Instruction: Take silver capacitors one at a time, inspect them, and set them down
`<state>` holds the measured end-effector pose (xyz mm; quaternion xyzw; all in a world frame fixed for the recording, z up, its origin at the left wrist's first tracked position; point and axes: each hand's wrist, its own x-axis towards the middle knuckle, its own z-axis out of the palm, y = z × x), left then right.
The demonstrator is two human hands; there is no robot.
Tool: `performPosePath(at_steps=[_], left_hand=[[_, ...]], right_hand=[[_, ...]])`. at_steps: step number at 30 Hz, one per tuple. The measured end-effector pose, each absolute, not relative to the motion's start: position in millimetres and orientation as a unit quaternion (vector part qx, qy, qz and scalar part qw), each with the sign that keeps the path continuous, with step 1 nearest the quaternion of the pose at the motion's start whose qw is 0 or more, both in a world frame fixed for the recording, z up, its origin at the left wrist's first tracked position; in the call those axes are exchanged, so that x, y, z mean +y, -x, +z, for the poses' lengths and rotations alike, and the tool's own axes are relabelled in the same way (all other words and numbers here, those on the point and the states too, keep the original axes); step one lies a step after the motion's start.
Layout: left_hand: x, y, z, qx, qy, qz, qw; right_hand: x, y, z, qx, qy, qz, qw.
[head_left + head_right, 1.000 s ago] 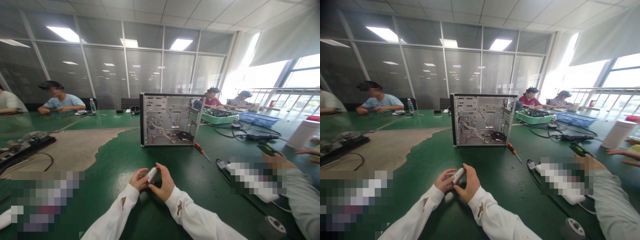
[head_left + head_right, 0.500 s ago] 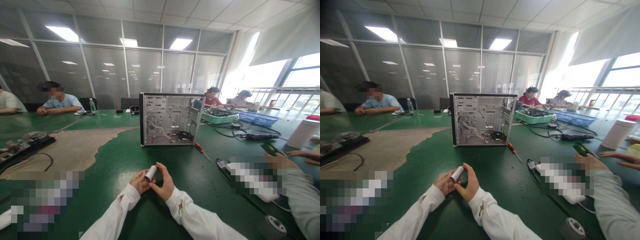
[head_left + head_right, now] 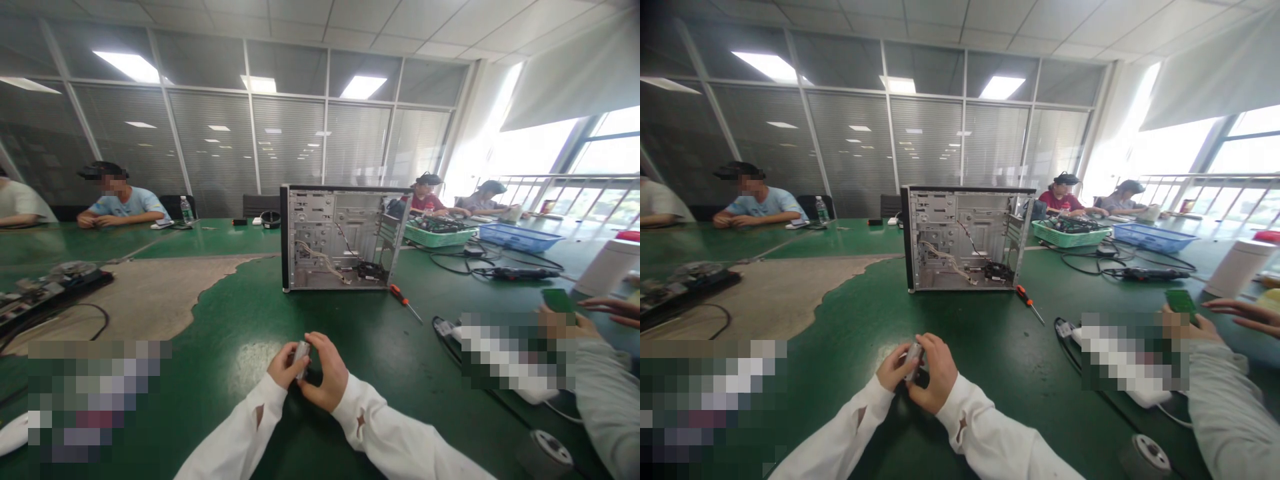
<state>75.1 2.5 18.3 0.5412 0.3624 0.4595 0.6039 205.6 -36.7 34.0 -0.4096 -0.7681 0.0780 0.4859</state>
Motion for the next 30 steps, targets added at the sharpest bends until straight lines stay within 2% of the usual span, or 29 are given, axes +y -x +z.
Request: performPosePath(at_steps=[3,10,20,30], left_hand=[[6,-75,15,0.362,-0.534,0.499,0.579],[12,-70,14,0.312,-0.45,0.458,0.7],[7,-68,25,0.305,-0.422,0.438,0.733],[10,-65,26,0.336,-0.478,0.333,0.74]], right_hand=[[-37,-206,34,-0.77,0.413,0.077,0.481],[-34,-211,39,-0.776,0.381,0.143,0.482],[-29,-212,36,-0.744,0.375,0.246,0.495],[-17,-208,19,-0.597,0.347,0.463,0.556]])
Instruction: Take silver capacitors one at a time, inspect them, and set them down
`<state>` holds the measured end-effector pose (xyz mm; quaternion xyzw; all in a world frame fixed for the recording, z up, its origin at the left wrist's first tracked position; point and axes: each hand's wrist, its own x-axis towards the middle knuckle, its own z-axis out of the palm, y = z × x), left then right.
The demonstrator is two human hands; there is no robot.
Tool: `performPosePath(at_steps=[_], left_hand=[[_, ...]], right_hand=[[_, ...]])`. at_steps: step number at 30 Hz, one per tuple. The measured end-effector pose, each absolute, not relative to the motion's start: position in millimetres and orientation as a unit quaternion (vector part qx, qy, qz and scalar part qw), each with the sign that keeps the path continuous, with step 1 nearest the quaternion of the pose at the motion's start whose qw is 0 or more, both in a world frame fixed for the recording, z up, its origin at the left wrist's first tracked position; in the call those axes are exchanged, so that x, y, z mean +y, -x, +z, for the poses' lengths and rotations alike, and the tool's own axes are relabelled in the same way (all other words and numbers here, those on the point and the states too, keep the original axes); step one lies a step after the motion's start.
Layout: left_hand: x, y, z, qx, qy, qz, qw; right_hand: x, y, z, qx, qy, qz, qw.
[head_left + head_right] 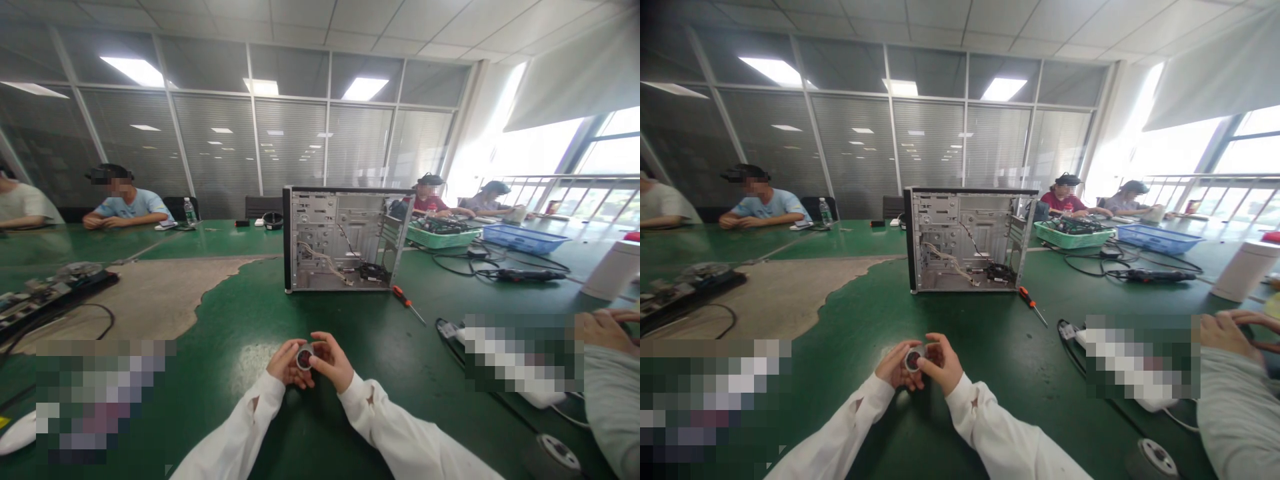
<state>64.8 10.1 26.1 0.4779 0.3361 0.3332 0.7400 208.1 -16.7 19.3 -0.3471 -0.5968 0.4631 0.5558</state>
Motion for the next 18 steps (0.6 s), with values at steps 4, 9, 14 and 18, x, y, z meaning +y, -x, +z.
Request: performPosePath(at_steps=[4,9,14,18], left_hand=[[8,-65,27,0.322,-0.488,0.339,0.737],[10,-65,22,0.296,-0.494,0.334,0.746],[10,-68,16,0.319,-0.515,0.353,0.713],[10,-69,13,0.328,-0.514,0.368,0.702]], right_hand=[[-11,-210,17,-0.556,0.354,0.503,0.559],[-6,-214,15,-0.552,0.347,0.527,0.546],[-6,-210,11,-0.554,0.349,0.495,0.571],[-7,-205,8,-0.547,0.354,0.477,0.589]])
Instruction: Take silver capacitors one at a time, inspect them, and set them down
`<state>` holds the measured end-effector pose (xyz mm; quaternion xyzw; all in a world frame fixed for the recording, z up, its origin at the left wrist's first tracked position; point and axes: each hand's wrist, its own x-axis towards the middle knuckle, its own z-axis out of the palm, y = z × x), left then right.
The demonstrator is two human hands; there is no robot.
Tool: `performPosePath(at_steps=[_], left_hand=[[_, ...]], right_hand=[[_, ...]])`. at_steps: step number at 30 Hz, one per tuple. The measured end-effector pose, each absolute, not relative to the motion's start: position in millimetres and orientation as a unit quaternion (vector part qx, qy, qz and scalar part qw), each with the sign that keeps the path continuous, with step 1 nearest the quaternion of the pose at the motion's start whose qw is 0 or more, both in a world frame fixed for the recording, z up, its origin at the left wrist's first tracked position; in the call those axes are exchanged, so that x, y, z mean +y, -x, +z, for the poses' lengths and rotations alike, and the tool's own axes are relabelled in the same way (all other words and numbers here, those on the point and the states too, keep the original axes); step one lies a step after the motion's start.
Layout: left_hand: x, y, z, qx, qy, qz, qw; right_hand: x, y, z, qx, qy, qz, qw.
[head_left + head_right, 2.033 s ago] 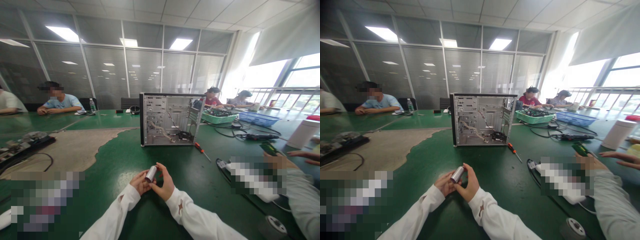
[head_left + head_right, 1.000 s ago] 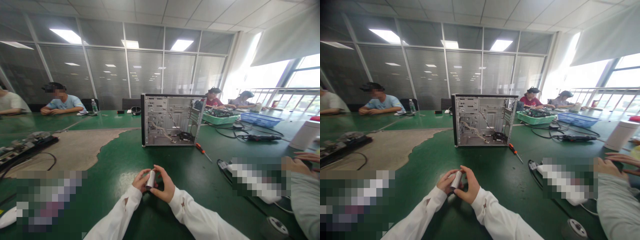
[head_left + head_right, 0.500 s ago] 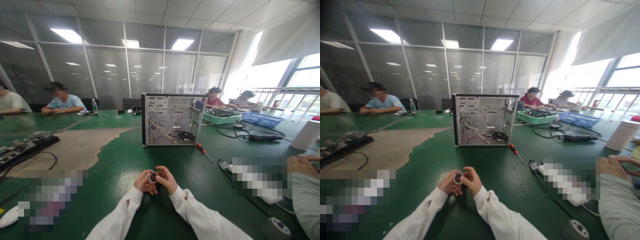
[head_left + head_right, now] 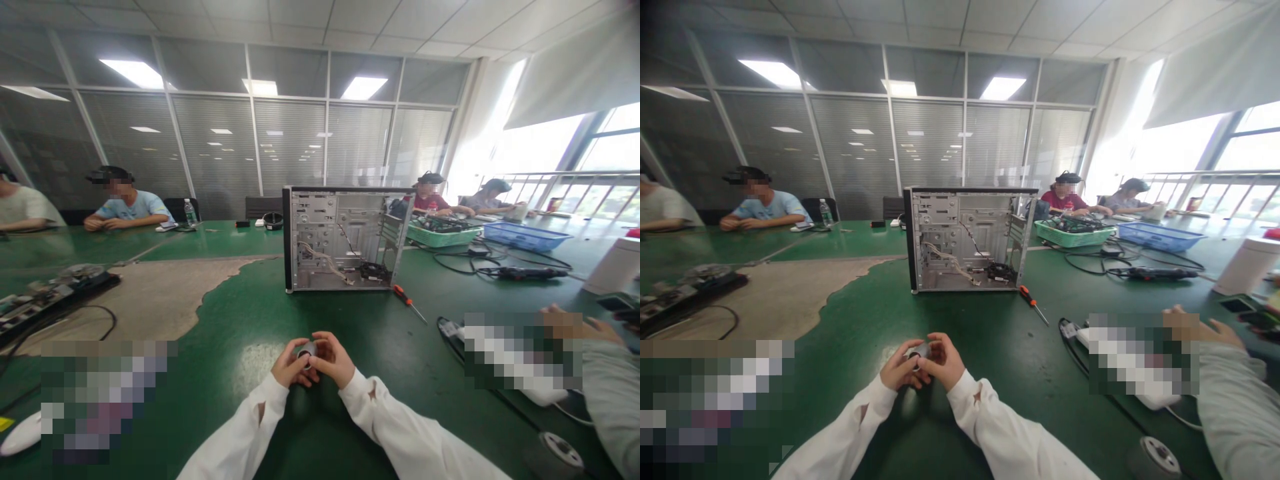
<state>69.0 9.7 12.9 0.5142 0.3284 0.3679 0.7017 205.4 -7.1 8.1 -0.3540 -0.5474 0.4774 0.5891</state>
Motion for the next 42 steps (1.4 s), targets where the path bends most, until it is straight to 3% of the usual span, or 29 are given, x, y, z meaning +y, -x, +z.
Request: performPosePath(at_steps=[23,32,37,42], left_hand=[[11,-69,6,0.344,-0.533,0.378,0.674],[20,-66,2,0.229,-0.454,0.407,0.759],[15,-72,0,0.296,-0.503,0.474,0.66],[12,-68,5,0.315,-0.612,0.513,0.513]], right_hand=[[-5,-209,4,-0.573,0.348,0.477,0.568],[-22,-211,28,-0.692,0.383,0.286,0.542],[-26,-212,31,-0.77,0.36,0.155,0.503],[-25,-215,29,-0.802,0.363,0.132,0.455]])
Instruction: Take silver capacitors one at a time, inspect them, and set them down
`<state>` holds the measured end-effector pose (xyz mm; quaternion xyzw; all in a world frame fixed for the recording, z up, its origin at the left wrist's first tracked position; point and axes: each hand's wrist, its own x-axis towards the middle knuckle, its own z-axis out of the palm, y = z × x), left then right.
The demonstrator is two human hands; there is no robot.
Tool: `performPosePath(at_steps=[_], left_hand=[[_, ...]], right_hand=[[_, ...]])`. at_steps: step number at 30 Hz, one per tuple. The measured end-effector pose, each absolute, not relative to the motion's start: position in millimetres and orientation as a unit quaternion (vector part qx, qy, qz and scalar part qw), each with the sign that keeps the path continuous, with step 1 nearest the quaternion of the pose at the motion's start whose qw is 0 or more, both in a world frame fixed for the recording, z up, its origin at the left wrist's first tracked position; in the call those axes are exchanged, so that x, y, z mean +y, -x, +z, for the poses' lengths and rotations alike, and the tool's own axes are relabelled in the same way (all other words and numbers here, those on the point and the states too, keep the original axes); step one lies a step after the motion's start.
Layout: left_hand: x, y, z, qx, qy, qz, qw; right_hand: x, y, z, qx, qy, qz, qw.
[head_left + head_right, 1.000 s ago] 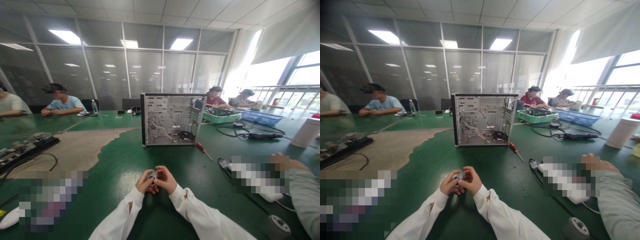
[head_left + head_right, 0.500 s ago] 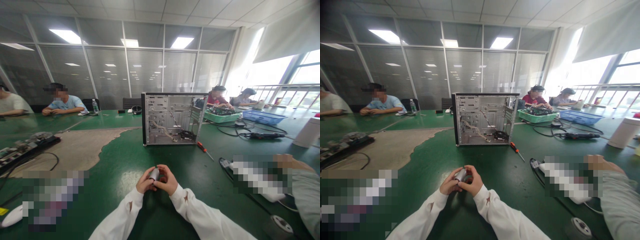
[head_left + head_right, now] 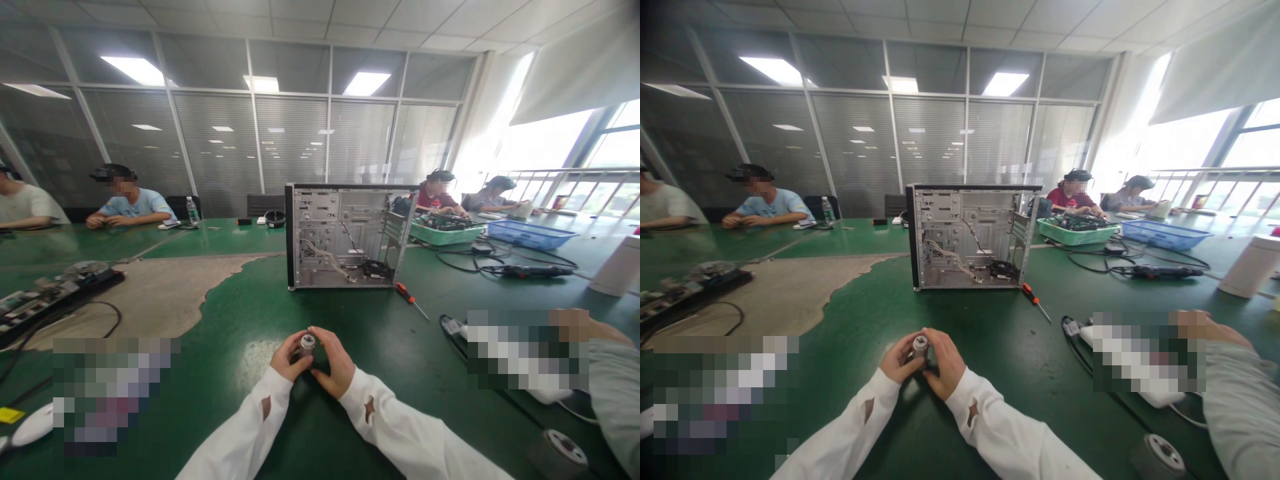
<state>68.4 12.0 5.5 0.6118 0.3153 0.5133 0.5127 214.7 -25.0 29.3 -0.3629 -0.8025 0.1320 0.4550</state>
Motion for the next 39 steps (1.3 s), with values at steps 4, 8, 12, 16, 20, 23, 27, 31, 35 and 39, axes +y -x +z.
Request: performPosePath(at_steps=[4,8,12,16,20,23,27,31,35,39], left_hand=[[11,-65,10,0.335,-0.673,0.496,0.435],[11,-66,8,0.342,-0.694,0.467,0.429],[10,-65,9,0.362,-0.71,0.427,0.427],[8,-63,14,0.38,-0.735,0.408,0.385],[8,-64,15,0.404,-0.728,0.423,0.357],[8,-66,14,0.405,-0.725,0.424,0.362],[6,-66,18,0.405,-0.719,0.423,0.375],[4,-67,22,0.408,-0.704,0.43,0.391],[5,-68,19,0.411,-0.694,0.444,0.391],[10,-67,12,0.4,-0.715,0.443,0.364]], right_hand=[[-21,-216,26,-0.775,0.395,0.146,0.472],[-17,-219,26,-0.742,0.409,0.181,0.499],[-16,-223,31,-0.715,0.41,0.208,0.526],[-17,-222,38,-0.712,0.402,0.213,0.534],[-18,-218,45,-0.715,0.408,0.209,0.527],[-17,-215,49,-0.716,0.414,0.205,0.523],[-14,-213,53,-0.724,0.424,0.19,0.509],[-13,-211,58,-0.745,0.418,0.17,0.491],[-15,-211,65,-0.754,0.407,0.154,0.492],[-12,-220,67,-0.738,0.413,0.139,0.515]])
